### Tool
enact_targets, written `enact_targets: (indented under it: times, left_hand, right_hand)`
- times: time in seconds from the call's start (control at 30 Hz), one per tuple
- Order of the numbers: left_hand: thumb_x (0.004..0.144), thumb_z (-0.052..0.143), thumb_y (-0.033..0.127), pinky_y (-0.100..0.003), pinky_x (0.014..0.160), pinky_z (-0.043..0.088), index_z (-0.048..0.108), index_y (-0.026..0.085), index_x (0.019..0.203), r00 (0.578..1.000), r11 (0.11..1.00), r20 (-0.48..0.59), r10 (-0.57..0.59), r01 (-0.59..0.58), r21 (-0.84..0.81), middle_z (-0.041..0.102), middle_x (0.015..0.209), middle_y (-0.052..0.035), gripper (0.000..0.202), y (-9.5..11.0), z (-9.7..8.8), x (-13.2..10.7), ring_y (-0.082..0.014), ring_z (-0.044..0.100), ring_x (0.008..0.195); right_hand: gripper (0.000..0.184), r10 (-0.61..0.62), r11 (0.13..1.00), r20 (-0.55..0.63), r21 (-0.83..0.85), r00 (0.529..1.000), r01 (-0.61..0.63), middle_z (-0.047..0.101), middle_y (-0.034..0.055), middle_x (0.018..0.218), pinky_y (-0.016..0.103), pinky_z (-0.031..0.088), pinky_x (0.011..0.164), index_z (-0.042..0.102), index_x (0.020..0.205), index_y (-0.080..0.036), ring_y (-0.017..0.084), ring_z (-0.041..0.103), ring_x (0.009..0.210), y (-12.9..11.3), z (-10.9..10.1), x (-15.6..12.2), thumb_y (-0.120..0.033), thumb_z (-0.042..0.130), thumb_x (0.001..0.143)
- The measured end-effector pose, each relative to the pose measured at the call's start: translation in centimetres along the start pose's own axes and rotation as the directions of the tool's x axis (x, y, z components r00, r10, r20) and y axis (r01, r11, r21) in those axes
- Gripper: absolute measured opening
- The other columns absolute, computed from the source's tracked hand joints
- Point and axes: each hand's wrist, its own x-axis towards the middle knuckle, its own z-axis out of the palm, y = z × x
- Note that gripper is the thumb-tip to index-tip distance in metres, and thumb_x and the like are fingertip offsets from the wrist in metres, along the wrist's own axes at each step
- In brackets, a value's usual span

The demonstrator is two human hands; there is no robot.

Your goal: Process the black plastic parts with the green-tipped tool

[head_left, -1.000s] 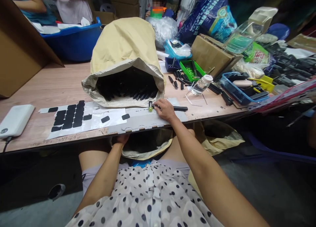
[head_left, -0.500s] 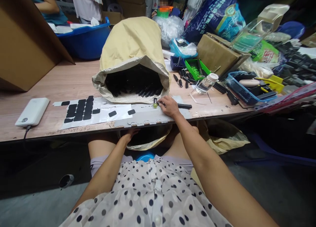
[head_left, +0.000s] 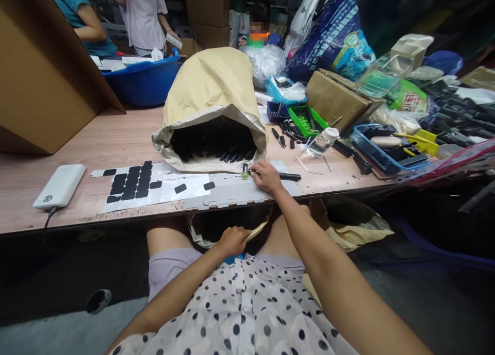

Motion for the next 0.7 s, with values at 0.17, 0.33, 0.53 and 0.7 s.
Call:
enact_targets:
  times: [0.17,0.33,0.53,0.7]
  left_hand:
    - [0.076,0.068,0.028,-0.034,0.073,0.054,0.082,0.029,0.094,0.980,0.957,-0.095,0.173,-0.190,-0.219,0.079,0.087,-0.0037,0.023,1.8,-4.4,-1.2,-0.0229,0.070,0.074]
    - [0.089,0.057,0.035,-0.035,0.084,0.054,0.078,0.022,0.113,0.890,0.979,-0.456,-0.007,-0.087,-0.186,0.079,0.103,-0.0050,0.034,1.9,-13.5,1.4,-0.0226,0.070,0.086]
    - [0.091,0.054,0.022,-0.038,0.093,0.054,0.073,0.020,0.120,0.645,0.942,-0.717,-0.262,0.332,-0.046,0.066,0.118,-0.0116,0.035,-1.8,-19.3,7.5,-0.0284,0.067,0.106]
    - [0.090,0.053,0.018,-0.040,0.091,0.054,0.073,0.022,0.114,0.673,0.887,-0.681,-0.289,0.456,0.075,0.062,0.123,-0.0127,0.032,-2.4,-19.6,9.1,-0.0315,0.067,0.108]
  right_hand:
    - [0.018,-0.002,1.000,-0.001,-0.002,1.000,0.002,0.066,0.0079,0.102,0.040,0.048,0.087,0.070,0.102,-0.027,0.027,0.057,0.098,-0.1,-0.1,-0.3,-0.024,0.055,0.092]
    - [0.017,0.011,1.000,0.009,-0.013,1.000,-0.010,0.066,0.0083,0.101,0.039,0.048,0.086,0.070,0.101,-0.025,0.026,0.057,0.096,-0.4,-0.3,-0.6,-0.023,0.056,0.091]
    - [0.018,-0.005,1.000,0.007,-0.005,1.000,0.006,0.066,0.0078,0.099,0.038,0.049,0.083,0.070,0.101,-0.025,0.025,0.058,0.094,-0.5,-0.1,-1.1,-0.023,0.055,0.092]
    - [0.018,-0.020,1.000,-0.006,-0.001,1.000,0.020,0.066,0.0083,0.097,0.038,0.048,0.083,0.070,0.101,-0.024,0.025,0.058,0.092,-0.6,-0.1,-1.5,-0.023,0.053,0.093]
